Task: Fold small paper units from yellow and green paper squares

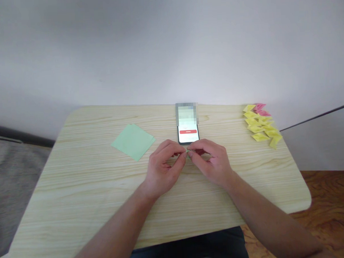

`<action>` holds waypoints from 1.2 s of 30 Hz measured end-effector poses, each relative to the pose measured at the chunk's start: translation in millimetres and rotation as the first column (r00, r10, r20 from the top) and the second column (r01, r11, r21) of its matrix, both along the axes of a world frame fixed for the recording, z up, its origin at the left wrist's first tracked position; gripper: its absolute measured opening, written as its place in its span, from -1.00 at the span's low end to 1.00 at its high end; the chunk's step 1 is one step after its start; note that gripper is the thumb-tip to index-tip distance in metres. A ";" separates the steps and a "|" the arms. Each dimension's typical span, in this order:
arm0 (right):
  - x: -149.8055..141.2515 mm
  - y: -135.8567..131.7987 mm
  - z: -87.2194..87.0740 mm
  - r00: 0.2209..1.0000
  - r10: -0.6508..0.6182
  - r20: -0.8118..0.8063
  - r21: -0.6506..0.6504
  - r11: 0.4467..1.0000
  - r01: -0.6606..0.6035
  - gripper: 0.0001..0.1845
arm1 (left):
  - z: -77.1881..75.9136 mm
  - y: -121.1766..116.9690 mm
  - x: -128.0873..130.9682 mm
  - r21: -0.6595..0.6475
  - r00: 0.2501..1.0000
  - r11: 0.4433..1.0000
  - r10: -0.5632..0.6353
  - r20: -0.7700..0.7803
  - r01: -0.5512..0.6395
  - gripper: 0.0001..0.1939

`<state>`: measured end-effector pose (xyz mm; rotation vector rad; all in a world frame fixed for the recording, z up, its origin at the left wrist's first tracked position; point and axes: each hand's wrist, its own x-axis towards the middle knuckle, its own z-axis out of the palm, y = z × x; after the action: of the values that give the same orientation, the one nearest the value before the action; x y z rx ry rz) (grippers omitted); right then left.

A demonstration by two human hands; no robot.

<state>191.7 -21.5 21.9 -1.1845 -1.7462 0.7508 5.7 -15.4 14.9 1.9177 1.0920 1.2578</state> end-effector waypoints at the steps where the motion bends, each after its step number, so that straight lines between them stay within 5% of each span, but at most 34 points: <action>1: -0.2 -0.5 -0.7 1.000 -0.007 -0.009 -0.015 1.000 0.007 -0.87 | 0.1 -0.1 0.1 -0.003 1.000 1.000 -0.002 0.007 0.002 -0.90; 11: -2.3 -2.5 -2.8 0.991 -0.050 -0.124 -0.085 0.996 0.039 -0.84 | 0.5 -0.7 0.5 -0.038 1.000 0.999 -0.025 0.012 0.026 -0.91; 31: 0.0 -2.0 -0.9 0.998 0.022 -0.050 -0.038 0.999 -0.024 -0.79 | 0.4 -0.4 -1.5 -0.040 0.994 0.994 -0.105 0.029 0.106 -0.82; 36: -0.9 -2.7 -1.3 0.984 0.018 -0.175 -0.126 0.991 -0.041 -0.83 | 0.8 0.2 -1.9 -0.044 0.993 0.994 -0.102 0.052 0.105 -0.85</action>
<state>190.8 -24.2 20.6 -1.1438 -1.5932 0.9682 3.8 -15.2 15.7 1.8735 0.9757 1.2061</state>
